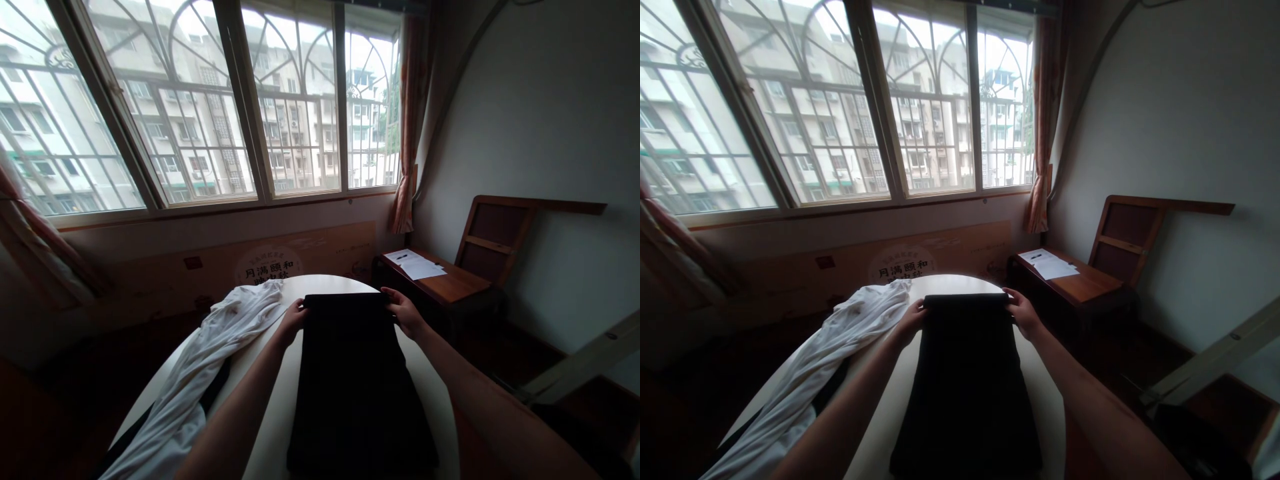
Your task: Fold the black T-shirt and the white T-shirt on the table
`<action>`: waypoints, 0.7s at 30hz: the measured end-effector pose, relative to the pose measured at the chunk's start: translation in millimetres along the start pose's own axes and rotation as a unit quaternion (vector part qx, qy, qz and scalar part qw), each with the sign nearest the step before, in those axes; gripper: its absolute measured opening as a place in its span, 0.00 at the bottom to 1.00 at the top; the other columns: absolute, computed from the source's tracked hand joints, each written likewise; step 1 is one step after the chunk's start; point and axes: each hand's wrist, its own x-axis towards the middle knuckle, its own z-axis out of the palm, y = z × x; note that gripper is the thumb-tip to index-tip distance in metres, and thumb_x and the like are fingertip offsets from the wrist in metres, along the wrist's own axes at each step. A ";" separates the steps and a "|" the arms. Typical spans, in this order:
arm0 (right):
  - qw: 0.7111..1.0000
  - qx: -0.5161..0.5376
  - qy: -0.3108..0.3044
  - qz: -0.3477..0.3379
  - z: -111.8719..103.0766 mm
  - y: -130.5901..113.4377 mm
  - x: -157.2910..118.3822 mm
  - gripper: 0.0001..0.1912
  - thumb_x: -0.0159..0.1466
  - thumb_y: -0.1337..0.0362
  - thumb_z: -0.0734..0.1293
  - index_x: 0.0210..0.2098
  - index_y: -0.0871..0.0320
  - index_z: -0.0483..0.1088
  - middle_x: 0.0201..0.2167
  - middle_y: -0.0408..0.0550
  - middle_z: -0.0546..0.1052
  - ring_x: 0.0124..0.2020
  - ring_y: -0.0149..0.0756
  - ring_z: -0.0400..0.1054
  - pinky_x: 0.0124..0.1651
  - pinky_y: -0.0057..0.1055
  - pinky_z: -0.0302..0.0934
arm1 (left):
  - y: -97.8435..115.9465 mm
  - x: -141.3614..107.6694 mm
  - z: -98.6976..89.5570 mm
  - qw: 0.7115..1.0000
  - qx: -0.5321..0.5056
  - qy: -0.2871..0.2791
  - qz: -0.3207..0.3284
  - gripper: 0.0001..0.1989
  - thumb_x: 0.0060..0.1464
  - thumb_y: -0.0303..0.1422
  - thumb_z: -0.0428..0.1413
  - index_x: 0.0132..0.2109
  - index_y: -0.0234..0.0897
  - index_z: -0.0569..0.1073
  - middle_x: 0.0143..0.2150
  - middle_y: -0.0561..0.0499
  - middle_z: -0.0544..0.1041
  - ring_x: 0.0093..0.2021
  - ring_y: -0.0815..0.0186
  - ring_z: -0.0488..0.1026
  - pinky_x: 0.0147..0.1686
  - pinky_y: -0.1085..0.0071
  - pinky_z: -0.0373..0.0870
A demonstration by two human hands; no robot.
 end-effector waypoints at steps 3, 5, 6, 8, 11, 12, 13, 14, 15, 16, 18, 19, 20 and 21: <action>0.998 -0.049 0.023 0.038 5.3 10.1 11.3 0.30 0.59 0.68 0.69 0.61 0.53 0.64 0.47 0.51 0.78 0.34 0.34 0.75 0.30 0.26 0.68 | 1.1 5.7 -0.6 0.999 0.010 0.003 -0.033 0.18 0.62 0.37 0.52 0.56 0.32 0.66 0.39 0.45 0.80 0.32 0.64 0.78 0.29 0.72 0.72; 0.994 -0.084 0.026 0.062 10.7 20.2 17.6 0.31 0.57 0.69 0.70 0.60 0.58 0.65 0.43 0.54 0.79 0.31 0.35 0.75 0.30 0.29 0.69 | -0.2 9.3 4.3 0.997 0.042 0.011 -0.060 0.17 0.60 0.31 0.54 0.55 0.31 0.67 0.38 0.45 0.81 0.33 0.63 0.78 0.31 0.71 0.73; 0.992 -0.105 0.029 0.069 13.0 24.5 19.9 0.31 0.57 0.70 0.70 0.60 0.60 0.65 0.42 0.54 0.79 0.31 0.35 0.75 0.32 0.30 0.70 | -0.8 10.1 7.4 0.995 0.062 0.018 -0.070 0.17 0.59 0.29 0.54 0.55 0.31 0.68 0.38 0.45 0.81 0.35 0.62 0.79 0.34 0.70 0.74; 0.986 -0.150 0.036 0.069 15.3 28.8 22.8 0.32 0.58 0.70 0.69 0.62 0.62 0.64 0.44 0.57 0.79 0.34 0.38 0.76 0.36 0.33 0.72 | 0.0 8.1 12.7 0.991 0.107 0.037 -0.077 0.18 0.57 0.27 0.55 0.55 0.31 0.69 0.39 0.43 0.81 0.40 0.58 0.79 0.41 0.65 0.75; 0.974 -0.222 0.047 0.020 12.6 21.8 21.1 0.33 0.60 0.69 0.67 0.65 0.61 0.62 0.56 0.61 0.73 0.49 0.45 0.75 0.51 0.42 0.71 | 11.4 -7.0 18.9 0.983 0.167 0.069 -0.030 0.23 0.58 0.25 0.54 0.61 0.29 0.66 0.54 0.34 0.76 0.59 0.49 0.71 0.59 0.55 0.67; 0.969 -0.244 0.045 -0.008 11.1 16.8 18.3 0.32 0.61 0.68 0.67 0.65 0.60 0.63 0.60 0.61 0.70 0.55 0.48 0.71 0.57 0.44 0.67 | 18.3 -16.2 21.8 0.981 0.182 0.074 -0.002 0.25 0.59 0.25 0.53 0.63 0.29 0.64 0.60 0.32 0.72 0.64 0.48 0.66 0.64 0.53 0.61; 0.963 -0.263 0.037 -0.038 10.0 11.4 14.3 0.32 0.61 0.68 0.66 0.65 0.59 0.63 0.64 0.59 0.67 0.60 0.49 0.67 0.63 0.45 0.62 | 26.6 -27.6 25.9 0.978 0.193 0.067 0.033 0.25 0.60 0.26 0.52 0.64 0.30 0.65 0.65 0.33 0.67 0.68 0.48 0.60 0.67 0.52 0.56; 0.958 -0.279 0.022 -0.069 9.9 6.2 9.1 0.30 0.62 0.67 0.66 0.64 0.58 0.65 0.66 0.57 0.65 0.64 0.48 0.63 0.67 0.45 0.57 | 35.6 -41.4 31.6 0.976 0.202 0.043 0.074 0.23 0.60 0.26 0.51 0.63 0.32 0.67 0.67 0.35 0.65 0.69 0.49 0.58 0.69 0.53 0.53; 0.952 -0.291 0.001 -0.096 11.0 1.6 2.9 0.29 0.63 0.67 0.66 0.63 0.56 0.66 0.66 0.54 0.66 0.66 0.47 0.61 0.70 0.44 0.53 | 44.9 -57.2 39.0 0.972 0.205 0.004 0.116 0.21 0.61 0.27 0.51 0.60 0.35 0.70 0.67 0.39 0.66 0.69 0.51 0.59 0.69 0.55 0.54; 0.947 -0.297 -0.025 -0.117 13.6 -1.7 -4.1 0.26 0.63 0.66 0.65 0.62 0.55 0.69 0.65 0.52 0.68 0.66 0.46 0.61 0.71 0.43 0.52 | 53.8 -74.6 47.9 0.961 0.208 -0.061 0.172 0.18 0.61 0.29 0.51 0.57 0.38 0.74 0.65 0.42 0.70 0.66 0.53 0.64 0.68 0.57 0.56; 0.931 -0.314 -0.101 -0.157 22.5 -3.9 -19.0 0.22 0.65 0.66 0.65 0.58 0.53 0.73 0.61 0.49 0.72 0.65 0.43 0.63 0.71 0.42 0.52 | 68.4 -111.2 68.6 0.910 0.199 -0.219 0.290 0.15 0.61 0.34 0.54 0.53 0.46 0.78 0.59 0.51 0.76 0.62 0.58 0.70 0.66 0.63 0.62; 0.915 -0.332 -0.149 -0.177 28.2 -2.5 -26.2 0.22 0.65 0.65 0.64 0.58 0.52 0.73 0.61 0.48 0.73 0.66 0.43 0.62 0.71 0.42 0.52 | 73.3 -128.5 79.0 0.858 0.197 -0.298 0.369 0.18 0.63 0.36 0.53 0.58 0.46 0.75 0.63 0.50 0.74 0.65 0.57 0.68 0.67 0.61 0.60; 0.892 -0.359 -0.199 -0.191 34.2 0.2 -33.0 0.23 0.66 0.63 0.64 0.60 0.51 0.72 0.62 0.48 0.72 0.68 0.44 0.60 0.71 0.44 0.51 | 76.5 -144.1 88.5 0.819 0.195 -0.340 0.420 0.22 0.63 0.39 0.53 0.62 0.44 0.72 0.66 0.47 0.70 0.68 0.55 0.64 0.69 0.59 0.57; 0.863 -0.394 -0.246 -0.200 40.0 4.0 -38.9 0.24 0.67 0.61 0.64 0.63 0.50 0.69 0.64 0.48 0.70 0.70 0.46 0.56 0.72 0.47 0.48 | 77.9 -157.3 96.4 0.793 0.196 -0.364 0.448 0.26 0.63 0.42 0.53 0.66 0.44 0.68 0.70 0.46 0.65 0.70 0.53 0.59 0.70 0.56 0.53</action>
